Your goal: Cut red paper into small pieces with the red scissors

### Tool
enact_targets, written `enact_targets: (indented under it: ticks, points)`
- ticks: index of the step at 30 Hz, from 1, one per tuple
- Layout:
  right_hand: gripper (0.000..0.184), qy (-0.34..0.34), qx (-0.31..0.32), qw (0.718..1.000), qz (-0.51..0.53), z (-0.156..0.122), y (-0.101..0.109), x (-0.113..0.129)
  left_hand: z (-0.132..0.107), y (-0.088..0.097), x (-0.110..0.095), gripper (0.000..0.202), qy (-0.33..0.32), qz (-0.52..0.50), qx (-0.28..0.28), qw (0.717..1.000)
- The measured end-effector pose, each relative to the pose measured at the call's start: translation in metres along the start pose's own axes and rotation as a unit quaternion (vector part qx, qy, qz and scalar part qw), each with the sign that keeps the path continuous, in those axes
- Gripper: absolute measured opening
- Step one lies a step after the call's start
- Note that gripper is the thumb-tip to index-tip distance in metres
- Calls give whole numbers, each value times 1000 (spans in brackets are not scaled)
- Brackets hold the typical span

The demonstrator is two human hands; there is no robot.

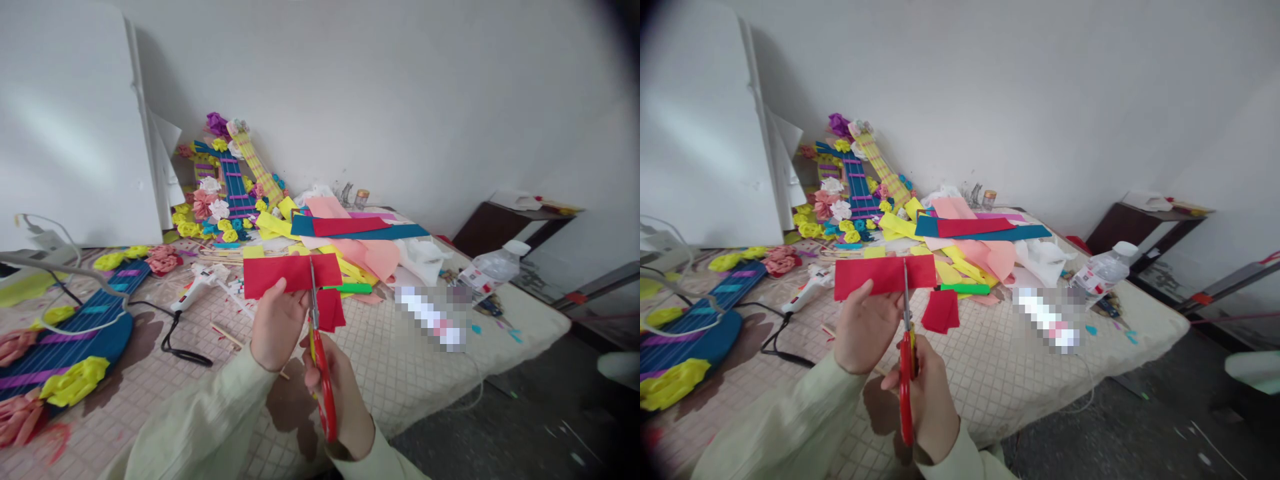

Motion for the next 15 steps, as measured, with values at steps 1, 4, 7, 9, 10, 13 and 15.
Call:
enact_targets:
  ticks: [1, 4, 7, 9, 10, 13, 15]
  points:
    - [29, -1, 5, 1000, 5, 0, -1, 1, -1, -1, -1, 21, -1, -2, 3, 1000]
    - [24, -8, 19, 1000, 18, -1, -4, 2, -2, -2, -2, 27, -12, 4, -6, 1000]
    - [21, -11, 12, 999, 40, 0, -4, 1, -1, -3, -1, 31, -21, 12, -22, 999]
    - [21, -8, 10, 999, 45, 1, -4, -1, 0, -3, 0, 32, -28, 20, -34, 999]
    - [21, -5, 10, 999, 41, 2, -4, -2, 0, -3, 0, 32, -32, 24, -38, 998]
    - [21, 6, 9, 1000, 27, 3, -3, -4, 2, -1, 0, 31, -39, 32, -46, 998]
    - [22, 15, 7, 1000, 18, 4, -2, -5, 2, -1, 0, 31, -41, 35, -49, 997]
Point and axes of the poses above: each hand's wrist, its own z-axis towards the middle knuckle, its own y-axis out of the back of the hand, x = y × z, the point moved 5 cm from there along z, towards the middle knuckle, and after that the axes turned 3 degrees about x, right-handed, at the moved point
